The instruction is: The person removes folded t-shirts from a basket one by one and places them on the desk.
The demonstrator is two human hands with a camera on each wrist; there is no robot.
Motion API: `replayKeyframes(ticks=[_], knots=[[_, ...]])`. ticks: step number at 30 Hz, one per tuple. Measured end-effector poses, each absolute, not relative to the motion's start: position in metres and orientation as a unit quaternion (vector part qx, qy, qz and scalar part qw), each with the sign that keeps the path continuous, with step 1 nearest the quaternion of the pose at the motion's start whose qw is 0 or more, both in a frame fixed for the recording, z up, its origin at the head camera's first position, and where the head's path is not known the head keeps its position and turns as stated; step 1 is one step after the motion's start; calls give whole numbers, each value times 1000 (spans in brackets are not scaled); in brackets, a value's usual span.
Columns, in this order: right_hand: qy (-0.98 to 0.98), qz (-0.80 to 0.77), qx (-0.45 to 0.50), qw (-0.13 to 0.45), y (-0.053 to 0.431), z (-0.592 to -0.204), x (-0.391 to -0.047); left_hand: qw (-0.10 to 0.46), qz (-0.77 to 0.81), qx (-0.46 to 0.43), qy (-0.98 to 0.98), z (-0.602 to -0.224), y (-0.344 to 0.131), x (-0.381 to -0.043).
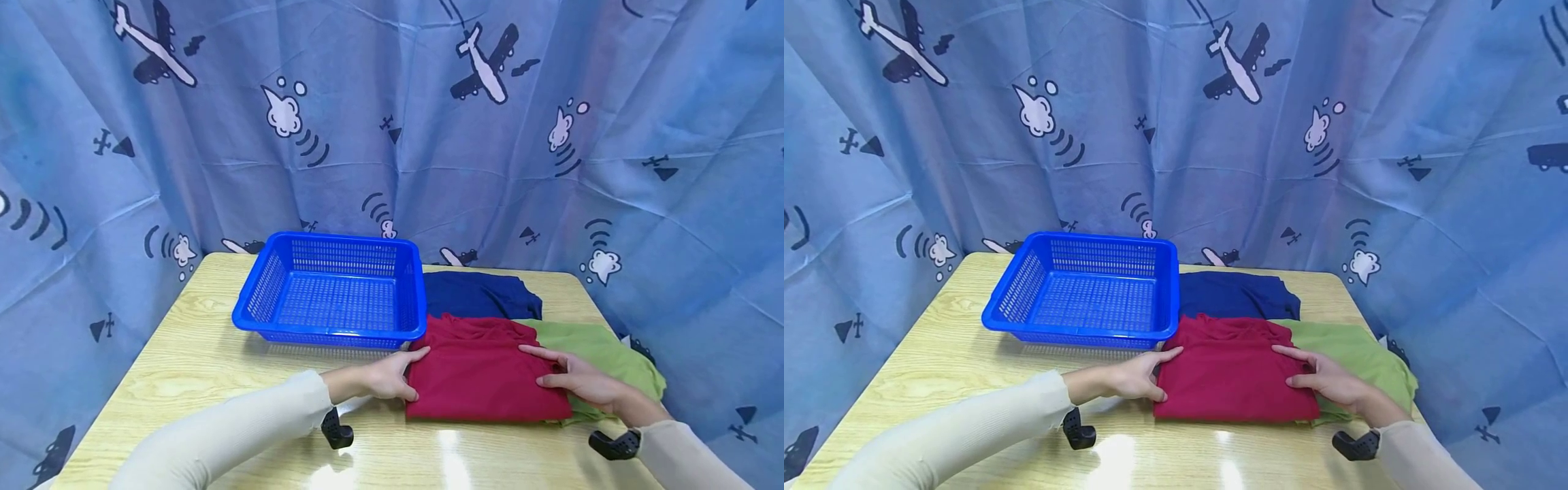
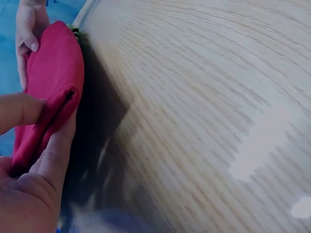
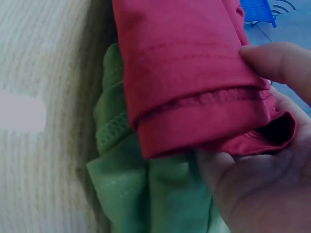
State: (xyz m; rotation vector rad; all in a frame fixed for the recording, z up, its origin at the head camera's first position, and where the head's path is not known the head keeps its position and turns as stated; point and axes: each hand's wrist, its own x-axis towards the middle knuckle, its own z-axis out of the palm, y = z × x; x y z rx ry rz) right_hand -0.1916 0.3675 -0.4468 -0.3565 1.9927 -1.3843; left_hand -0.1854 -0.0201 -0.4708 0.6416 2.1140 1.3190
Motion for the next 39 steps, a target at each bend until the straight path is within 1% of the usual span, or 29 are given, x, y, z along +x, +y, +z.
replayKeyframes(ticks=[7,11,13,21,27,34,39], knots=[[778,-517,-136,329,366,-459,-194,275,474,242,801,-482,-21,-184],[770,-528,-142,328,367,-461,-197,297,506,236,775,-484,-21,-185],[769,-531,-150,324,369,-462,-199,298,505,239,774,-485,-20,-186],[771,-527,-152,322,375,-469,-204,272,453,258,809,-486,-17,-186],[795,-493,-155,316,374,-473,-203,233,352,275,864,-480,-19,-188],[804,-478,-167,311,374,-464,-197,227,317,282,876,-478,-21,-192],[792,-492,-179,315,372,-457,-195,232,334,271,873,-477,-26,-194]])
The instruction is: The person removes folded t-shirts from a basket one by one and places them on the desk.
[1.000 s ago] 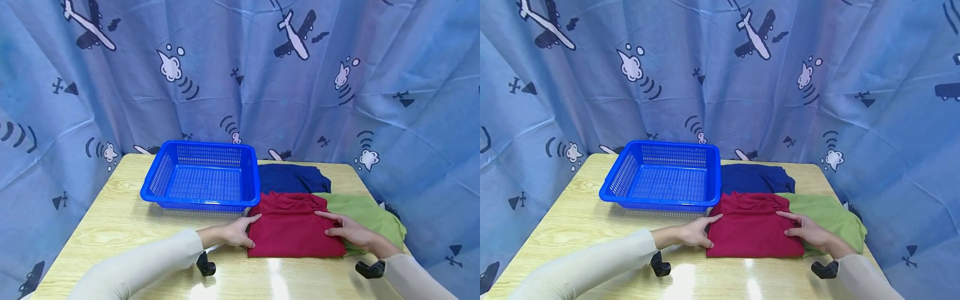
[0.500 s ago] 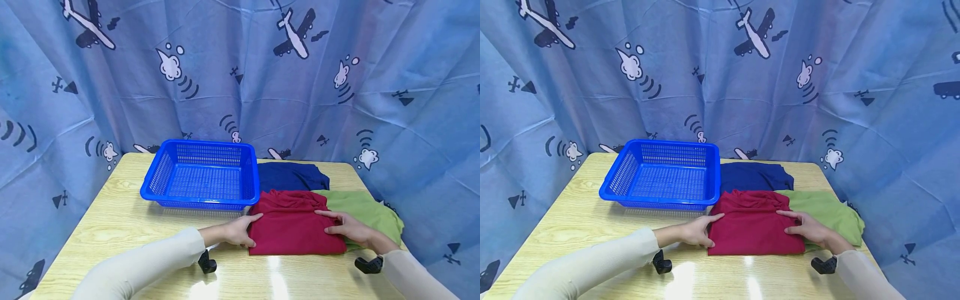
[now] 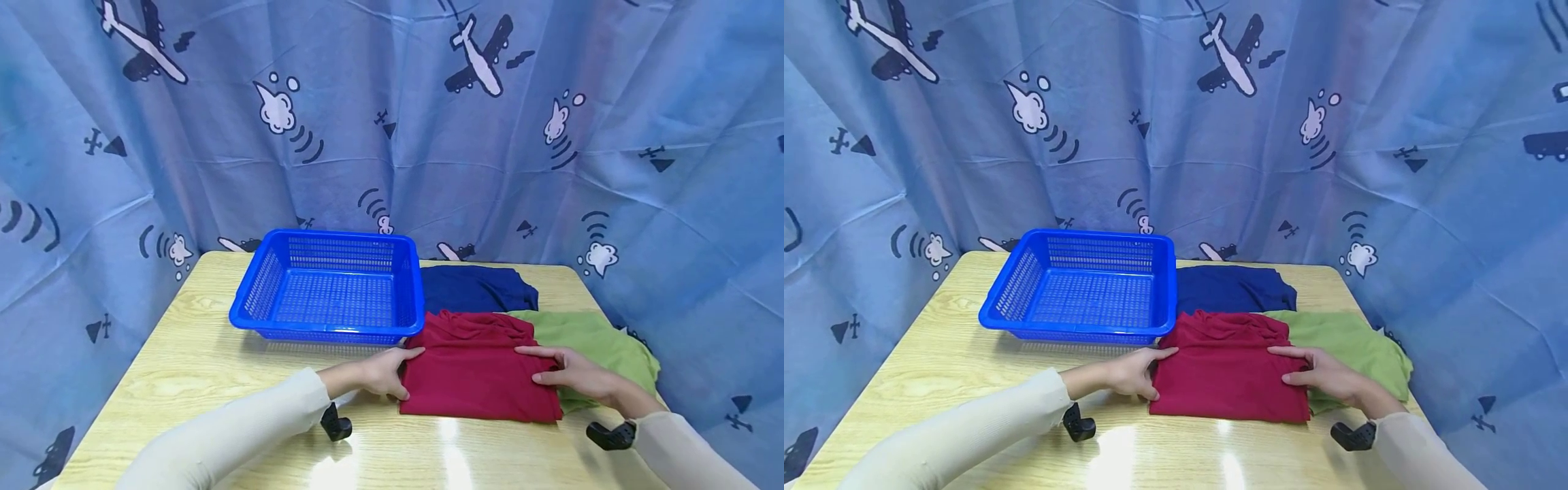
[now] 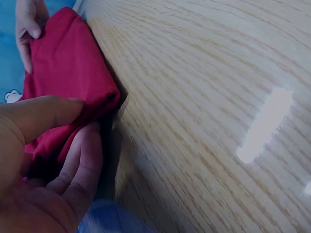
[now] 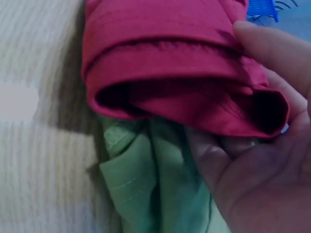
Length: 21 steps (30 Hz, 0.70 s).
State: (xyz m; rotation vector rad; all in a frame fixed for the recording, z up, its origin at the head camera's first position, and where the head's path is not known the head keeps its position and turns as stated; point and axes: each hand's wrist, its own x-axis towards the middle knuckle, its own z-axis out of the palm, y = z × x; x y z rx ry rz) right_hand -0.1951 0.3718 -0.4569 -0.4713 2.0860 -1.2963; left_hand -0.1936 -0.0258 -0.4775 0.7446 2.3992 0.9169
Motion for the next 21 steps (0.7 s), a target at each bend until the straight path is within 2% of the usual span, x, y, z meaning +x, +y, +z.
replayKeyframes(ticks=[10,21], knots=[[800,-480,-186,309,374,-462,-196,252,327,278,867,-478,-31,-196],[838,-424,-148,311,371,-439,-192,247,310,312,863,-471,-41,-197]])
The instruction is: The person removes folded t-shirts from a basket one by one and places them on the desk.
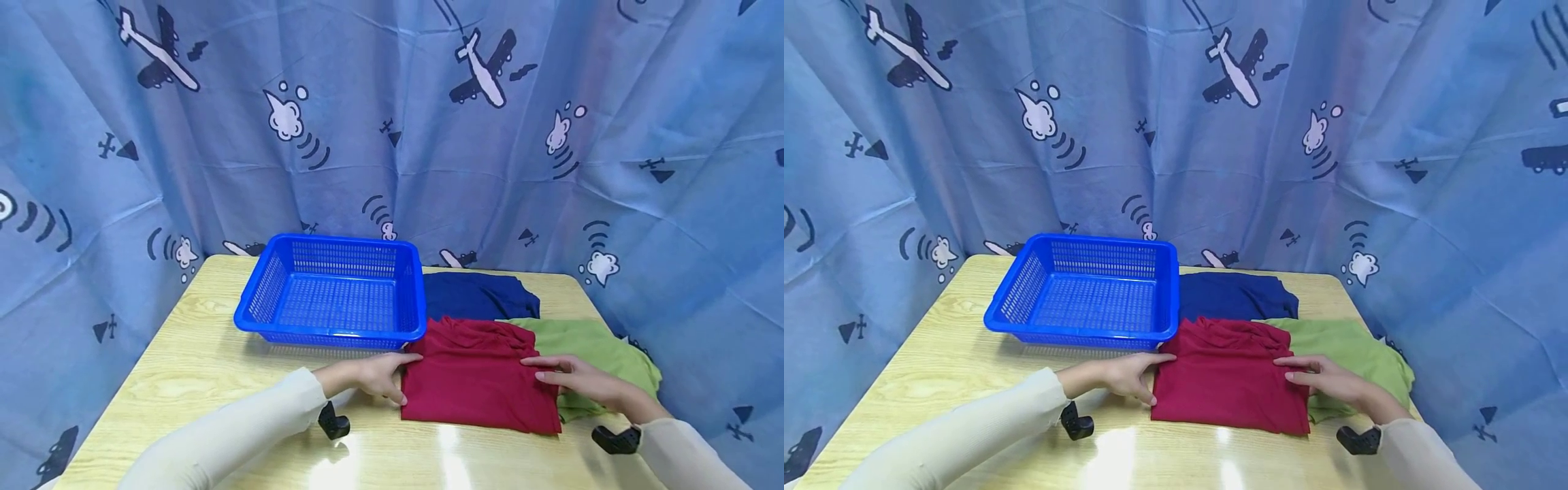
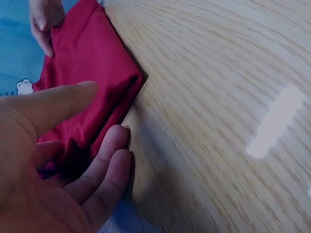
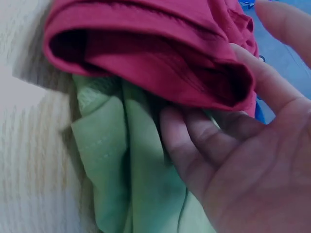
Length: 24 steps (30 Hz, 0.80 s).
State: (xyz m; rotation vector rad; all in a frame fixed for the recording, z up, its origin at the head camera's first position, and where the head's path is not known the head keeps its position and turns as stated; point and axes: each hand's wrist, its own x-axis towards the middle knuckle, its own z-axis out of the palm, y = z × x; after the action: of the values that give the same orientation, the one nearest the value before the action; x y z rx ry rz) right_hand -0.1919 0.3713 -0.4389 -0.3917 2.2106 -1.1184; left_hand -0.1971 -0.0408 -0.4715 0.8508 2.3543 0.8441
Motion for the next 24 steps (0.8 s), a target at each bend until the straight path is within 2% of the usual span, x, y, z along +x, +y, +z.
replayKeyframes(ticks=[8,11,19,24], knots=[[834,-432,-145,311,376,-437,-187,271,366,284,844,-472,-47,-193],[837,-438,-144,293,377,-435,-185,274,376,279,840,-471,-49,-193],[886,-413,-118,172,375,-433,-181,239,389,305,836,-474,-59,-193],[910,-380,-134,97,365,-428,-177,246,440,309,806,-473,-77,-194]])
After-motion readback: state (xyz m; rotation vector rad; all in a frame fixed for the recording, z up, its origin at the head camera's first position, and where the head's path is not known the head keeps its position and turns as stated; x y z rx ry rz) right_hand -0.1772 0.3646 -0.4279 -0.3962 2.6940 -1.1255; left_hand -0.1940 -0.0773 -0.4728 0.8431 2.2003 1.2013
